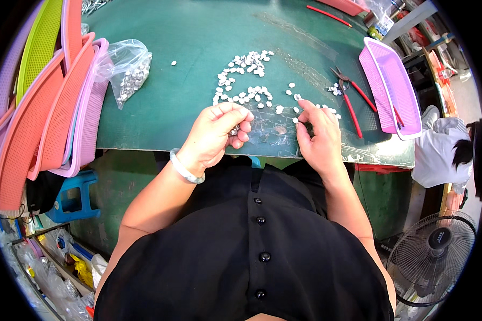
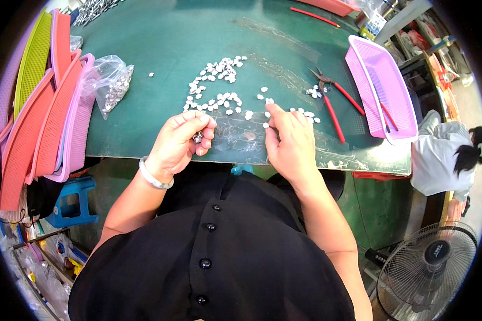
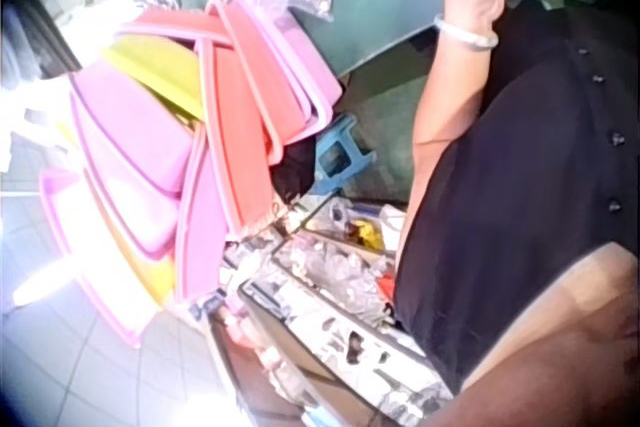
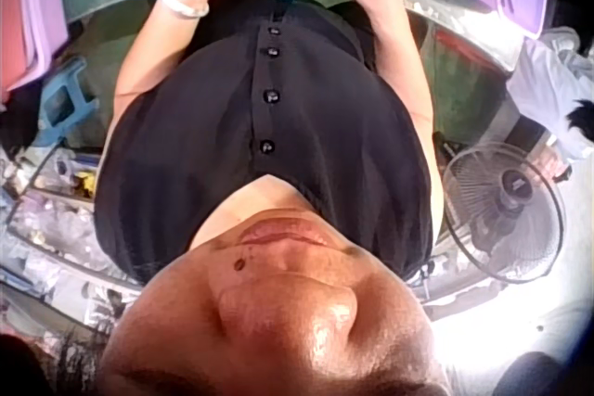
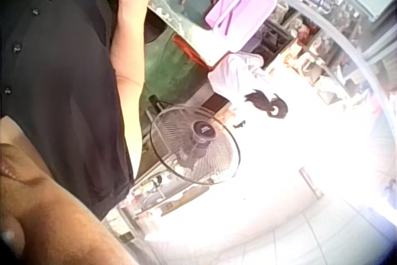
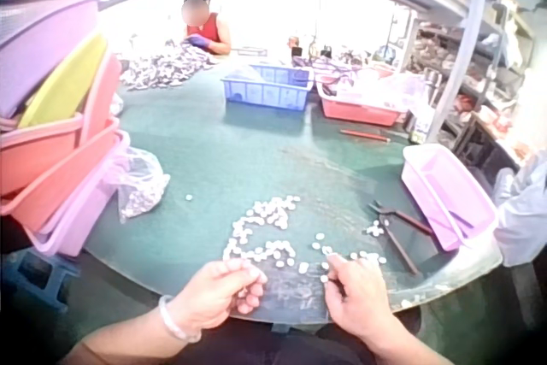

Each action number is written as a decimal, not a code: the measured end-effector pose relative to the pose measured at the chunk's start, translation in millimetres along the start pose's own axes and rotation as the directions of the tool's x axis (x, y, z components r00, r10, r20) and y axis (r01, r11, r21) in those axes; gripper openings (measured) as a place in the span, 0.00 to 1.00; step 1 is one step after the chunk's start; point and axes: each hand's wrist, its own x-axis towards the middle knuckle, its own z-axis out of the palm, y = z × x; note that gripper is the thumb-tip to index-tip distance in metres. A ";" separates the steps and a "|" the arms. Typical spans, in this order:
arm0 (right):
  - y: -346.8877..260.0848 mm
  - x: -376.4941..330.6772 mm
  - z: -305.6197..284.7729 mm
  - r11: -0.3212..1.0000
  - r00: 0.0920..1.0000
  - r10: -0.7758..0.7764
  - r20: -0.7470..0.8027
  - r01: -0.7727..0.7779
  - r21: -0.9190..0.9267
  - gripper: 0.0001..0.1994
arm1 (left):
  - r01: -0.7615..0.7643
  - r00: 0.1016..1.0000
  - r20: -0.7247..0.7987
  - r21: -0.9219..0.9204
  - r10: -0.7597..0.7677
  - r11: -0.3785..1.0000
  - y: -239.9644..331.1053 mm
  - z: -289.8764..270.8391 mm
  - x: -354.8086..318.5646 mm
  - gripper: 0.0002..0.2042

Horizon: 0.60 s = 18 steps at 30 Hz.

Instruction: The person sits at a green workbench and repeatedly picks up small white cylindrical objects and silver metal pieces. They manually fit the metal pieces onto the white objects one by one, then place the assembled units into a clear plastic bag. The process is repetitive and involves fine motor manipulation of small parts.

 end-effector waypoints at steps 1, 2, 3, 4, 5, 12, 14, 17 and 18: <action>-0.3 1.2 0.4 1.000 1.000 -0.004 0.006 0.004 -0.027 0.20 | -0.005 1.000 0.000 0.002 0.005 1.000 -0.1 -0.7 -0.1 0.08; -0.6 2.5 0.7 0.998 1.000 -0.009 0.012 0.009 -0.055 0.21 | -0.003 1.000 -0.003 0.003 0.003 1.000 -0.1 -1.2 -0.2 0.08; -0.9 4.1 0.9 0.999 1.000 -0.009 0.008 0.010 -0.046 0.21 | -0.002 1.000 -0.007 0.004 0.002 1.000 -0.1 -1.4 -0.3 0.08; -1.1 5.3 0.1 0.999 1.000 -0.007 0.005 0.008 -0.041 0.21 | 0.001 1.000 -0.007 0.003 -0.001 1.000 -0.3 -1.1 0.1 0.08; -1.1 6.8 -0.4 0.999 1.000 -0.006 0.002 0.006 -0.036 0.21 | -0.001 1.000 -0.006 0.005 0.001 1.000 0.0 -0.8 0.2 0.08; -4.7 20.2 9.2 0.997 0.998 -0.062 0.017 0.062 0.041 0.20 | 0.001 1.000 -0.002 -0.004 -0.001 1.000 0.1 -1.0 0.8 0.08; -2.8 21.4 11.5 0.997 0.998 -0.062 0.026 0.061 0.041 0.20 | -0.001 1.000 -0.003 -0.006 0.001 1.000 0.2 -1.1 0.5 0.07; -0.5 23.1 12.2 0.996 0.997 -0.074 0.024 0.073 0.043 0.20 | -0.002 1.000 0.000 -0.009 0.002 1.000 0.2 -1.4 0.7 0.07; -0.2 23.6 12.3 0.996 0.997 -0.077 0.027 0.075 0.047 0.20 | -0.002 1.000 0.001 -0.013 0.002 1.000 0.3 -1.9 0.6 0.07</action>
